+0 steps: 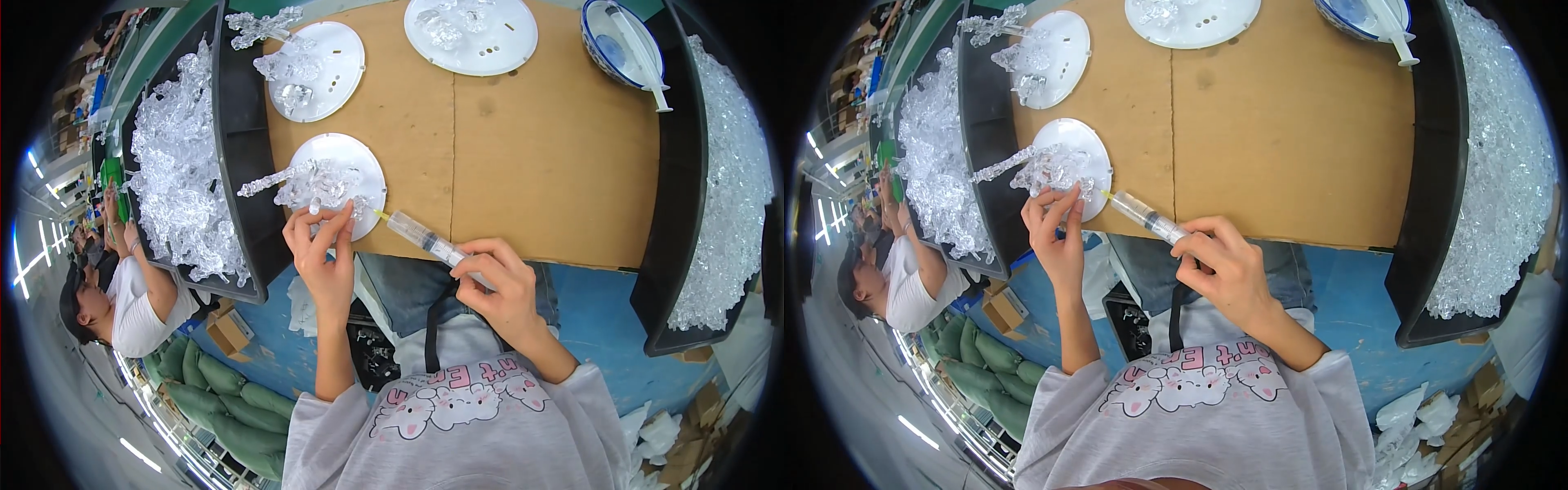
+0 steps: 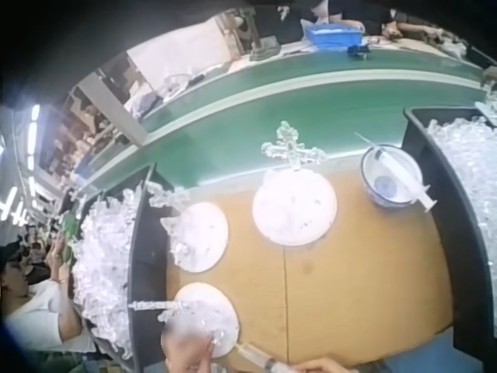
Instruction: Assembling plastic decorative items by gluing clear components onto white circular bases using an adhesive syringe.
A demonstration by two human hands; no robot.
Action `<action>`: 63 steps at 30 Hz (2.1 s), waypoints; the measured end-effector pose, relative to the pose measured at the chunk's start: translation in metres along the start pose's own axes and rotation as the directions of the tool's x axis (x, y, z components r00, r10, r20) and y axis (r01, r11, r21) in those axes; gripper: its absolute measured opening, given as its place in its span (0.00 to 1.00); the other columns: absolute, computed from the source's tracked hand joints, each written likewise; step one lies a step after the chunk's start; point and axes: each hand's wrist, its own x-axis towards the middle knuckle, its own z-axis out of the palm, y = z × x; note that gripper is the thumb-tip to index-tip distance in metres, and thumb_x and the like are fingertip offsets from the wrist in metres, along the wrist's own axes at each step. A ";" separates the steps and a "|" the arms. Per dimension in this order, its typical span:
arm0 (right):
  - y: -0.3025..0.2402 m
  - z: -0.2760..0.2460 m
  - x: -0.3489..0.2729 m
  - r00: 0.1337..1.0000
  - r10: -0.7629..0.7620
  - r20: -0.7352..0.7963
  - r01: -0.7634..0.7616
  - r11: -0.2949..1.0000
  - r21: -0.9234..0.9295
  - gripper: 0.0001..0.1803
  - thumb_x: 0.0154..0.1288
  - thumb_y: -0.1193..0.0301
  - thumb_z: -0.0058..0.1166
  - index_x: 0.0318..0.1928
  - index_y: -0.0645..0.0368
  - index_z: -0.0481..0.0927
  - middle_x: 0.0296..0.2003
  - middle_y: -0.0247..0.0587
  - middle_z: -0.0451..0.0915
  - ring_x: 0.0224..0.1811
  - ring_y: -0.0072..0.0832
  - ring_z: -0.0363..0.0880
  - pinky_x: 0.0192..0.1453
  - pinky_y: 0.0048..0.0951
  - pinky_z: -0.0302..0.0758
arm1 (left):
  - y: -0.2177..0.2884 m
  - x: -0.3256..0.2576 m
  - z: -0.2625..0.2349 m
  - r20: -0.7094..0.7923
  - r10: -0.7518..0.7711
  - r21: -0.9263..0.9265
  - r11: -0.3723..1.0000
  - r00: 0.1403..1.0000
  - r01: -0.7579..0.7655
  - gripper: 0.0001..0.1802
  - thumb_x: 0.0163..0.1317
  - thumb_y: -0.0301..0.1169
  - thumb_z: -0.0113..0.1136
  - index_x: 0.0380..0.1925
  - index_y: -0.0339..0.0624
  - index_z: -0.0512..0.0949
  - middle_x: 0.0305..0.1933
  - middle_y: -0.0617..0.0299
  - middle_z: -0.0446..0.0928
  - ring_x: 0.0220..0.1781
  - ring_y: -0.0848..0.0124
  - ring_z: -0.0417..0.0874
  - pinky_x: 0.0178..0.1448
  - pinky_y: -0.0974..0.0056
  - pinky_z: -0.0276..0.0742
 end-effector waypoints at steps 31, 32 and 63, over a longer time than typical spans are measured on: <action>-0.003 0.001 -0.004 0.999 0.030 0.016 -0.031 0.999 0.038 0.12 0.40 0.86 0.56 0.28 0.59 0.80 0.36 0.40 0.80 0.24 0.23 0.78 0.21 0.22 0.71 | 0.002 0.001 0.000 0.012 -0.001 0.002 1.000 1.000 0.001 0.15 0.51 0.18 0.65 0.39 0.48 0.85 0.41 0.63 0.77 0.55 0.59 0.68 0.50 0.63 0.71; -0.004 0.000 -0.004 0.998 0.060 0.027 -0.062 0.996 0.057 0.11 0.40 0.85 0.57 0.28 0.59 0.81 0.37 0.41 0.80 0.26 0.24 0.79 0.24 0.22 0.72 | 0.003 0.000 0.000 0.009 -0.001 0.001 1.000 1.000 0.001 0.15 0.51 0.18 0.65 0.39 0.48 0.85 0.41 0.63 0.77 0.55 0.59 0.68 0.50 0.63 0.71; 0.040 -0.097 0.016 0.906 0.072 -0.417 -0.034 0.995 0.097 0.07 0.58 0.83 0.54 0.37 0.61 0.79 0.43 0.36 0.77 0.29 0.11 0.66 0.28 0.14 0.60 | -0.001 0.123 -0.101 0.286 0.219 -0.157 0.971 0.933 -0.180 0.10 0.52 0.20 0.64 0.36 0.38 0.83 0.30 0.62 0.79 0.30 0.75 0.78 0.32 0.71 0.69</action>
